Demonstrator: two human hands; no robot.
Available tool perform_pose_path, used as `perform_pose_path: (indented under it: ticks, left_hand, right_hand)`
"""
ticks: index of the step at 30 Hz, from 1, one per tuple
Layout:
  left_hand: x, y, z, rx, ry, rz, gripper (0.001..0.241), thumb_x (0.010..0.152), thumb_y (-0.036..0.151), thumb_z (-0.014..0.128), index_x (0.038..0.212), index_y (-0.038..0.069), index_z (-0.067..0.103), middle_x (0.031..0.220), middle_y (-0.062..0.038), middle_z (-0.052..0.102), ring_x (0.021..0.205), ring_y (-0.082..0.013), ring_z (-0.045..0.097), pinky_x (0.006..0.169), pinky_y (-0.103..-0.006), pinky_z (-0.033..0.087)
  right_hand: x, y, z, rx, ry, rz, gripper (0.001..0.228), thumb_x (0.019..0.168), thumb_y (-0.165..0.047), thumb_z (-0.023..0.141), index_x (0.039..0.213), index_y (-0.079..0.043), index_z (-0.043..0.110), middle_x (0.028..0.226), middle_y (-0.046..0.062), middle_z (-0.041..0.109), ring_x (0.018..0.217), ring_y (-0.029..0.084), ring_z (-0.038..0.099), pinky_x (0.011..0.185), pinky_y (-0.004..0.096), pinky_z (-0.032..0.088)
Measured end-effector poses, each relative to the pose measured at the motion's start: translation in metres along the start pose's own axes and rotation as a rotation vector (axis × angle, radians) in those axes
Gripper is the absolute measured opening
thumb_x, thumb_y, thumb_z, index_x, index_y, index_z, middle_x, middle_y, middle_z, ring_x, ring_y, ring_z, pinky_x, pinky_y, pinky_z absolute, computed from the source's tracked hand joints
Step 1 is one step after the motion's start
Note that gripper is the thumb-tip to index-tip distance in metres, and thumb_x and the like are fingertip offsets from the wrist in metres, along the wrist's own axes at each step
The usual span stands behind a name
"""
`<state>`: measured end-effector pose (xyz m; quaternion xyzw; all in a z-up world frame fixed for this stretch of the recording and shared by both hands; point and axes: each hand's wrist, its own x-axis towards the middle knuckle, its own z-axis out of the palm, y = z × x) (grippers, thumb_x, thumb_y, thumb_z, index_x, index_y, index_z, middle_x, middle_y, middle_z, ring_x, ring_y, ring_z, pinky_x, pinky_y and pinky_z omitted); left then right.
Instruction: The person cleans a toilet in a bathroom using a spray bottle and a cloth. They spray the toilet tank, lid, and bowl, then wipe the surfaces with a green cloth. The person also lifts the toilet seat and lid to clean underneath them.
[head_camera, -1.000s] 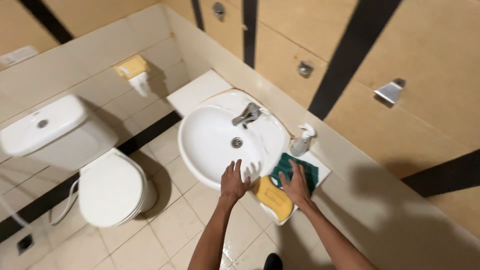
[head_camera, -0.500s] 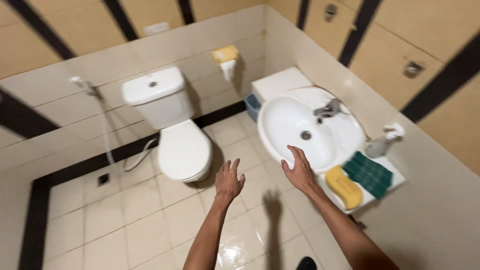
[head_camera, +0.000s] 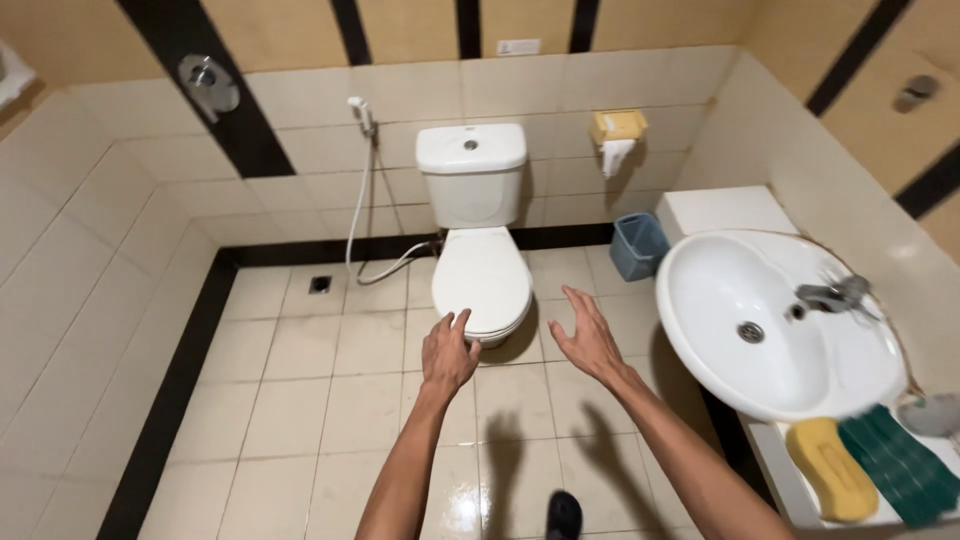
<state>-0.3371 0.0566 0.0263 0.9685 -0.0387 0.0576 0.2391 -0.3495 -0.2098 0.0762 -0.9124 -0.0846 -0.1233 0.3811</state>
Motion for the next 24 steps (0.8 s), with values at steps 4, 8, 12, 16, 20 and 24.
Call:
perform_pose_path:
  ticks: [4,8,12,16,20,24]
  left_hand:
    - [0.026,-0.013,-0.012,0.006,0.038,-0.042,0.066,0.088,0.030,0.071,0.148,0.015,0.049,0.147,-0.022,0.051,0.135,-0.0376,0.049,0.111,-0.0499,0.039]
    - [0.069,-0.023,-0.012,0.006,0.073,-0.043,0.064,0.089,0.028,0.070,0.147,0.013,0.049,0.147,-0.023,0.051,0.134,-0.0384,0.049,0.110,-0.0506,0.039]
    - [0.132,-0.040,0.019,0.003,0.063,-0.065,0.064,0.090,0.027,0.068,0.148,0.010,0.048,0.146,-0.024,0.051,0.133,-0.0393,0.051,0.111,-0.0502,0.040]
    - [0.185,-0.052,0.055,-0.015,0.003,-0.129,0.064,0.091,0.027,0.067,0.149,0.010,0.047,0.147,-0.023,0.051,0.132,-0.0386,0.052,0.110,-0.0491,0.042]
    - [0.221,-0.075,0.106,-0.032,0.001,-0.146,0.065,0.090,0.026,0.067,0.149,0.009,0.046,0.147,-0.025,0.051,0.132,-0.0403,0.052,0.110,-0.0497,0.042]
    - [0.237,-0.100,0.146,-0.044,-0.055,-0.171,0.066,0.091,0.023,0.067,0.152,0.009,0.045,0.149,-0.027,0.049,0.134,-0.0418,0.050,0.111,-0.0501,0.042]
  right_hand:
    - [0.047,0.004,0.022,-0.016,-0.030,-0.071,0.069,0.089,-0.025,0.071,0.148,-0.003,0.043,0.146,0.022,0.048,0.134,0.041,0.050,0.112,0.045,0.041]
    - [0.100,0.019,0.040,0.001,-0.062,-0.055,0.069,0.089,-0.025,0.071,0.149,-0.003,0.043,0.149,0.022,0.047,0.134,0.042,0.050,0.112,0.045,0.042]
    - [0.165,0.053,0.058,0.028,-0.092,-0.048,0.071,0.090,-0.026,0.071,0.150,-0.002,0.042,0.152,0.022,0.045,0.137,0.042,0.048,0.113,0.045,0.042]
    - [0.224,0.092,0.087,0.041,-0.174,0.026,0.072,0.090,-0.027,0.069,0.151,-0.003,0.041,0.154,0.021,0.043,0.137,0.040,0.048,0.114,0.045,0.042]
    - [0.262,0.136,0.133,0.015,-0.249,-0.036,0.071,0.092,-0.027,0.068,0.151,-0.001,0.039,0.154,0.023,0.041,0.139,0.041,0.046,0.116,0.046,0.039]
    - [0.279,0.176,0.176,0.010,-0.325,-0.113,0.072,0.095,-0.028,0.068,0.153,0.002,0.037,0.154,0.026,0.039,0.137,0.044,0.046,0.115,0.047,0.039]
